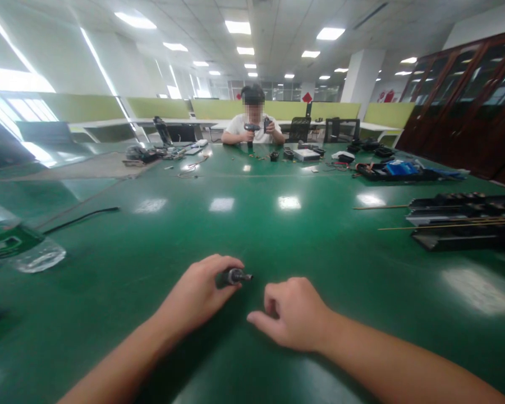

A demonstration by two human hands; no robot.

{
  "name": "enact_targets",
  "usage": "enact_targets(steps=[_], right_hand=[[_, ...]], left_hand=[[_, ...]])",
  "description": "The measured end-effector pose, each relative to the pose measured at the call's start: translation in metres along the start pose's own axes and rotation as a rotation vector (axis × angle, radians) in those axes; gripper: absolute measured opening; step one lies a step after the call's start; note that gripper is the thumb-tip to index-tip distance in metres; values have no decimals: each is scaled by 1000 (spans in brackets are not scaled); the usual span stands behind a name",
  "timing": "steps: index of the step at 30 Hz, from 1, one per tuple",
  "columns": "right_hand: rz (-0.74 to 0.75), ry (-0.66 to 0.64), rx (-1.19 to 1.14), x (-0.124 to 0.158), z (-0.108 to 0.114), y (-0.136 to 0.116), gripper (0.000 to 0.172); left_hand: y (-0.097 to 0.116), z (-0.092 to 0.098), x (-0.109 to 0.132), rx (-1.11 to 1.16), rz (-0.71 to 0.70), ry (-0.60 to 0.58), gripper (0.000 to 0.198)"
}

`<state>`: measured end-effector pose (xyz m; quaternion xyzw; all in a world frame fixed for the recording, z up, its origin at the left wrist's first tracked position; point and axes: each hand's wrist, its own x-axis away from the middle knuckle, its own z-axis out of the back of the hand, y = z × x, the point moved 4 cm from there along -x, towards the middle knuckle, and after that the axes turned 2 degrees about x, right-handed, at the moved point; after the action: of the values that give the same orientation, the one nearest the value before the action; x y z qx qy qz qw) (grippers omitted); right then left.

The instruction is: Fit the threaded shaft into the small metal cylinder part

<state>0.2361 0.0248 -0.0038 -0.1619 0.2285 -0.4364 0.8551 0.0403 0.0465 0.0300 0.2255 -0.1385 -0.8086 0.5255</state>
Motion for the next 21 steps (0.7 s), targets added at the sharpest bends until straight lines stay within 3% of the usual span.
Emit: enact_targets(steps=[4,8,12,21], right_hand=[[-135,15,-36,-6,-2,11,29],[-136,-38,-88,-8,-7,12,26],[-94,-85,-116,-6,-8,12,21],[9,-82,-120,-4,-8,7,17]], left_hand=[[-3,-24,11,98,-156,-33,22],[-5,-31,17,183,-281,-127,26],[3,-30,19,242,-258,-121,32],[9,-32,22,270,-160,-99,22]])
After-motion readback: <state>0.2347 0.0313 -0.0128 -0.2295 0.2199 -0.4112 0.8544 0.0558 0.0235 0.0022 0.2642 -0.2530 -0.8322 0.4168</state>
